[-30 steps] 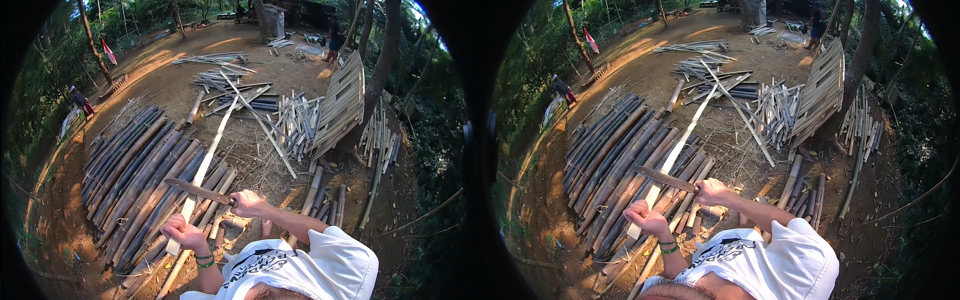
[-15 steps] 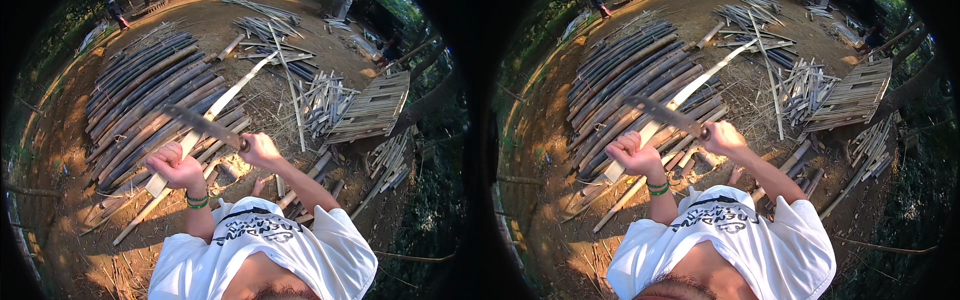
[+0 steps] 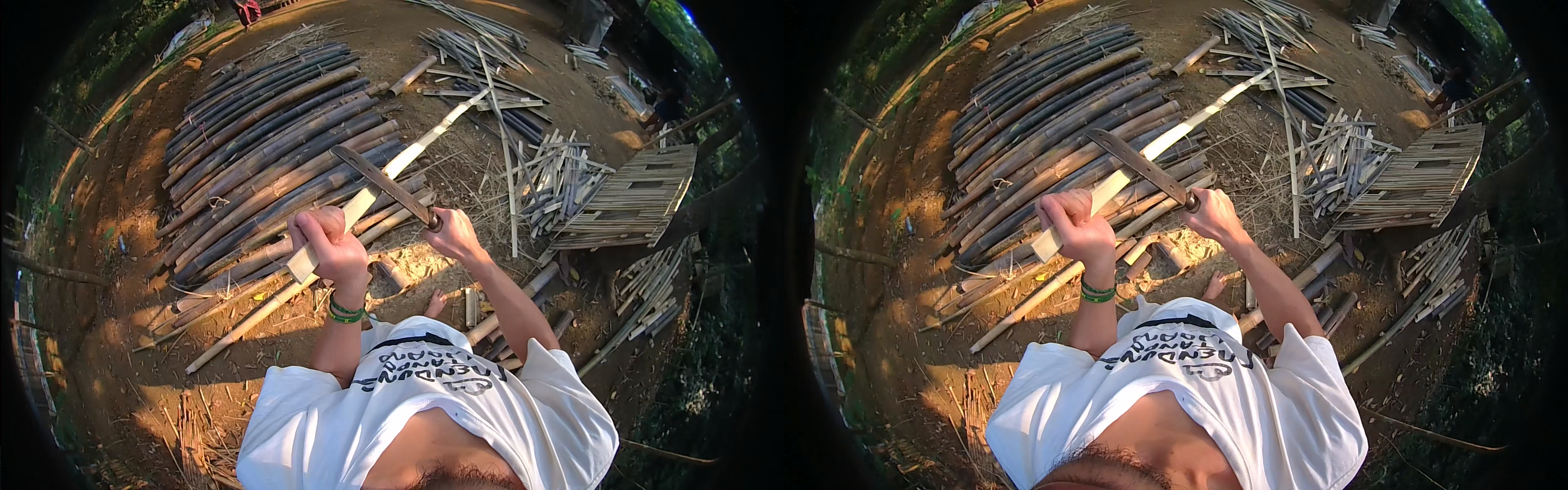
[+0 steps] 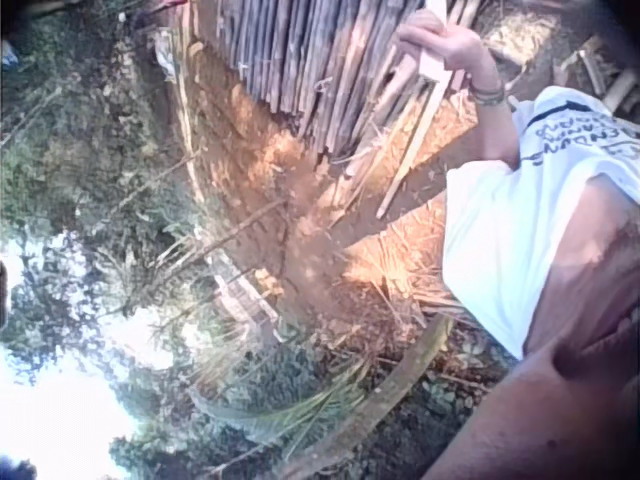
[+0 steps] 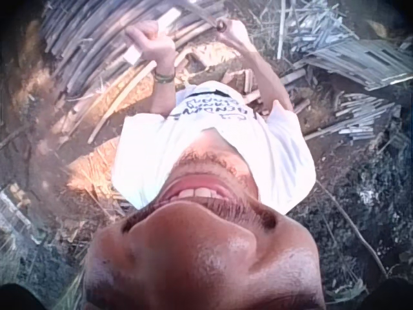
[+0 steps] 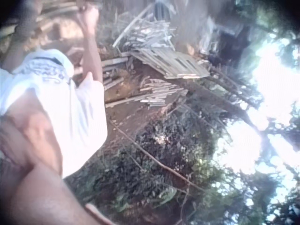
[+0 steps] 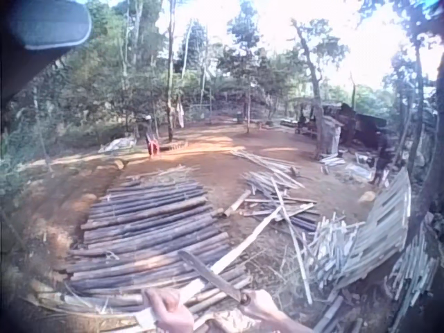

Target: The person shaves and splits a bamboo strip with a knife, turning the strip over and removing thin layers.

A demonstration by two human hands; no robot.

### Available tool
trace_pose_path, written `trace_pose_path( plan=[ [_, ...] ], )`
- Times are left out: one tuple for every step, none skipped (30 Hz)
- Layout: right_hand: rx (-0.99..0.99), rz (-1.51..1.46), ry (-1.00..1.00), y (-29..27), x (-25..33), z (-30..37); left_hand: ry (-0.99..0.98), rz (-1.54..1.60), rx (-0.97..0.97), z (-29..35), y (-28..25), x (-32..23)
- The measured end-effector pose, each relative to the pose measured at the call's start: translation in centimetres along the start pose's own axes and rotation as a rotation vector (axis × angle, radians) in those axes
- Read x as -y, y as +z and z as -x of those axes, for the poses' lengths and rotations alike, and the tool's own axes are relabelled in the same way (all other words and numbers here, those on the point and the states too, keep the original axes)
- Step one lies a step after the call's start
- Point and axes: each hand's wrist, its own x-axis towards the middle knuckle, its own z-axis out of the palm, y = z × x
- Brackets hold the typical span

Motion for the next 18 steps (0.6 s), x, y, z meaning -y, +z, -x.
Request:
trace_pose_path(
  plan=[
    [-0.010, 0.064, -0.013, -0.1, 0.9, 0.1, 0.030, 0.044, -0.041, -0.2, -0.8, 0.4],
    [-0.031, 0.124, -0.040, -0.1, 2.3, 0.7, 0.076, 0.093, -0.074, -0.7, -1.4, 0.1],
    [0.012, 0.115, 0.009, -0.4, 3.7, 1.4, 0.079, 0.108, -0.172, -0.9, -1.2, -0.7],
    [0.058, 0.105, 0.059, -0.4, 4.8, 2.3, 0.085, 0.119, -0.191, -1.3, -1.2, -1.4],
    [0.066, 0.068, -0.023, 0.4, 5.1, 3.5, 0.099, 0.127, -0.195, -1.5, -1.3, -2.2],
    [0.074, 0.031, -0.115, 0.5, 5.4, 3.7, 0.124, 0.136, -0.199, -2.0, -1.3, -3.4],
    [0.016, 0.051, -0.071, 0.5, 4.0, 2.5, 0.164, 0.135, -0.190, -2.1, -0.9, -5.0],
    [-0.028, 0.066, -0.009, 1.3, 1.1, 1.5, 0.190, 0.126, -0.201, -2.3, -0.9, -6.7],
    [-0.053, -0.007, 0.194, 1.1, -1.9, 0.1, 0.196, 0.136, -0.179, -2.3, -1.0, -7.7],
    [-0.018, -0.183, 0.376, 0.5, -4.5, -0.7, 0.206, 0.150, -0.153, -2.6, -1.1, -8.7],
    [-0.070, -0.200, 0.353, 0.5, -4.8, -0.1, 0.216, 0.157, -0.096, -2.8, -1.6, -9.9],
    [-0.143, -0.210, 0.307, 0.0, -4.9, 0.3, 0.222, 0.185, -0.065, -2.8, -2.2, -10.4],
    [-0.103, -0.265, 0.267, -0.1, -4.6, 0.4, 0.223, 0.217, -0.009, -3.2, -2.7, -10.1],
    [-0.051, -0.329, 0.251, 0.6, -3.8, 1.0, 0.203, 0.229, 0.053, -3.3, -3.2, -9.7],
    [0.015, -0.470, 0.252, 1.0, -2.7, 1.2, 0.219, 0.231, 0.104, -3.3, -2.8, -9.5],
    [0.046, -0.541, 0.246, 1.1, -0.7, 1.3, 0.224, 0.239, 0.157, -3.5, -2.4, -9.0],
    [0.058, -0.660, 0.183, 0.9, 2.3, 1.6, 0.208, 0.222, 0.200, -3.1, -2.5, -8.6],
    [0.019, -0.858, 0.079, 2.8, 1.1, 1.1, 0.200, 0.211, 0.283, -3.0, -2.6, -7.5]
  ],
)
